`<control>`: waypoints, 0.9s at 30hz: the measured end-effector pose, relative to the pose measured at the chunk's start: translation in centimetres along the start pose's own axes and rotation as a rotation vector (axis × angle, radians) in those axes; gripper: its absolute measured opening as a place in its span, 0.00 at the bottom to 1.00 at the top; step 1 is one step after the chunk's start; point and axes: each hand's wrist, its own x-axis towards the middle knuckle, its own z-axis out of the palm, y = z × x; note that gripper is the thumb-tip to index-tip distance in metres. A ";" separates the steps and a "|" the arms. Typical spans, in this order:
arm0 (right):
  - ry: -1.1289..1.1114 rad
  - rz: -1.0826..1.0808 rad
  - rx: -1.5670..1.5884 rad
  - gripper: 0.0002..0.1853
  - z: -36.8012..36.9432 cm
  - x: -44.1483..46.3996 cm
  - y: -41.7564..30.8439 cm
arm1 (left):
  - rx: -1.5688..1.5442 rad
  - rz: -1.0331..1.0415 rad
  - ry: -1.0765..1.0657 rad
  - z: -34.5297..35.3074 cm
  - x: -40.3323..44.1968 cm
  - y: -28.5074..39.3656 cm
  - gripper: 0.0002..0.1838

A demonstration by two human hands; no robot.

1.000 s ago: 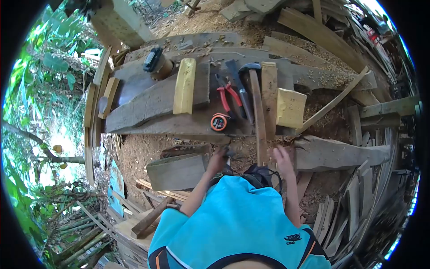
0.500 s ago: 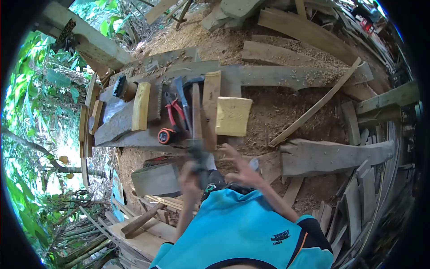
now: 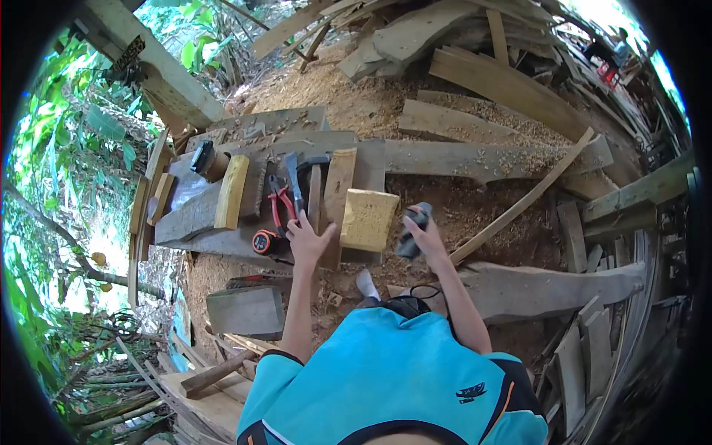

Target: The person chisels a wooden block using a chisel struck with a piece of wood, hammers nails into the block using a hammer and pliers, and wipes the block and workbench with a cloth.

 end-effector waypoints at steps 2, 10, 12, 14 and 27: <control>0.042 -0.011 -0.188 0.33 2.7 3.5 1.7 | 0.006 0.041 0.074 1.3 0.0 -0.3 0.49; -0.118 -0.082 -0.312 0.33 3.3 4.5 0.5 | -0.043 0.088 0.157 2.0 0.2 -1.3 0.39; -0.161 -0.023 -0.196 0.30 3.0 4.1 -0.4 | -0.055 0.069 0.144 1.4 0.0 -1.0 0.39; -0.171 0.026 -0.140 0.31 2.9 4.0 -0.5 | -0.027 0.055 0.133 0.9 0.0 -0.5 0.38; -0.136 -0.314 -0.371 0.34 -1.7 9.4 -1.9 | 0.008 0.189 -0.086 2.4 2.1 8.7 0.36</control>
